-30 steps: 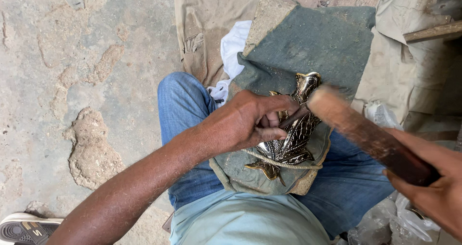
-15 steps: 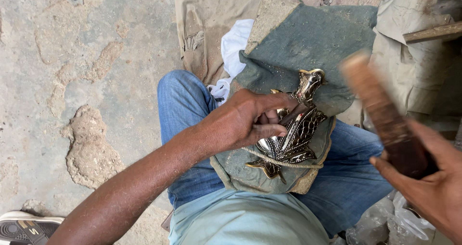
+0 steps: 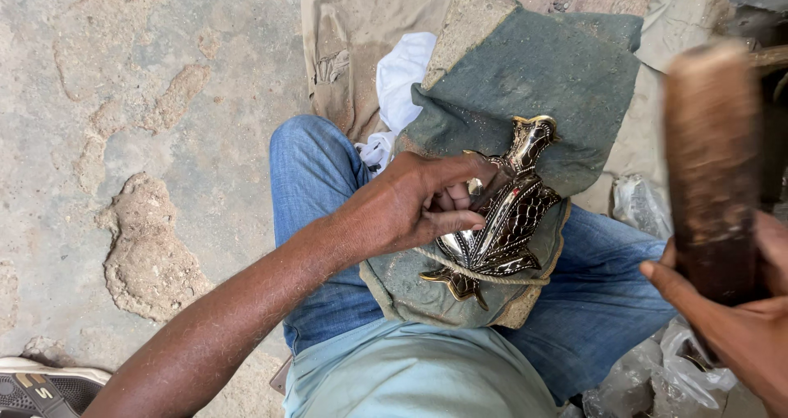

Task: The person sits cross-legged and uses a hammer and chisel to emboss a decorative pattern onto a metal object resting on a cloth-covered block on their lap. They repeatedly strike the chisel along the edges and surface of the object.

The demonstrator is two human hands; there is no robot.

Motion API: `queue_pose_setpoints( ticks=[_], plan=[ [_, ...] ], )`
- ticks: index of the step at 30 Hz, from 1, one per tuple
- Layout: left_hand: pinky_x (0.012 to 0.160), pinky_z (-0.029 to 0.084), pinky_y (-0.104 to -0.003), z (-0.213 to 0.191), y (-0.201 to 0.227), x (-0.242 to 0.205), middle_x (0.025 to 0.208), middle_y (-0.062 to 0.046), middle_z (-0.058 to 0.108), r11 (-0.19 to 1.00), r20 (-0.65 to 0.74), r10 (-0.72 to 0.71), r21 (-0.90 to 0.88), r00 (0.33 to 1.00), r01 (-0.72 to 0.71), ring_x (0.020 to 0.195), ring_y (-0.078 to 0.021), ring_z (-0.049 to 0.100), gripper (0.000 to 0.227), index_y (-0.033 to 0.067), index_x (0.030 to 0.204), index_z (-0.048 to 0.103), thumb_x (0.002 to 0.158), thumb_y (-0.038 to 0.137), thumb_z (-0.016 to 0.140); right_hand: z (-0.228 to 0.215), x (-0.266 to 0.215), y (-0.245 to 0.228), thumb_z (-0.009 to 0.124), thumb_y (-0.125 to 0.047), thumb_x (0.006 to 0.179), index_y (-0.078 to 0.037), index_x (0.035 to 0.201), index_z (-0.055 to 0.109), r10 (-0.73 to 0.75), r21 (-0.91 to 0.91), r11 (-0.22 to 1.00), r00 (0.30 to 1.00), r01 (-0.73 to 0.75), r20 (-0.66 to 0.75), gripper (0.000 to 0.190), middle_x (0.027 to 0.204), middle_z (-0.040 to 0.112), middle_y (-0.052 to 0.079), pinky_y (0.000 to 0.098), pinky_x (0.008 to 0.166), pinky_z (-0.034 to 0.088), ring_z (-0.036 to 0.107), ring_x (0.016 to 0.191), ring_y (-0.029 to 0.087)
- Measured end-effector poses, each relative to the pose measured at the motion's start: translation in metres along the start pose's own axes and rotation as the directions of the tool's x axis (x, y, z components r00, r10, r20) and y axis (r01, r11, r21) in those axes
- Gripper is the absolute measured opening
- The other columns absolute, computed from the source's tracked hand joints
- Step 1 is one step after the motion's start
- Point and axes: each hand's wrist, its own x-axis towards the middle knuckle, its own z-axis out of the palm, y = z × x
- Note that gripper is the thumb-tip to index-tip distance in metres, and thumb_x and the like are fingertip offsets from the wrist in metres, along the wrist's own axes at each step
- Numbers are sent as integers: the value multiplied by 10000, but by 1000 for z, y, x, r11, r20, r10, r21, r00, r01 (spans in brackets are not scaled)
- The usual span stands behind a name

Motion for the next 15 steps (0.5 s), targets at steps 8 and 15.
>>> queue_pose_setpoints(
  ticks=[8,15],
  plan=[
    [623,573,-343,1,-3,-3,844,-64,741,998,18,67,20,998,-67,735,-165,741,520,83,1416,575,958,239,765,-12,-15,-53,796,20,740,21,1371,612,-330,20,943,939,333,-99,658,1038,729,190,369,772,633,746,862,241],
    [559,549,-330,2,-4,-2,799,-55,736,999,-1,30,-34,1000,-30,646,-146,706,546,72,1408,587,920,228,776,-14,-6,-43,799,17,790,-18,1280,635,-266,3,964,964,266,6,518,941,705,159,356,696,631,721,788,227]
  ],
)
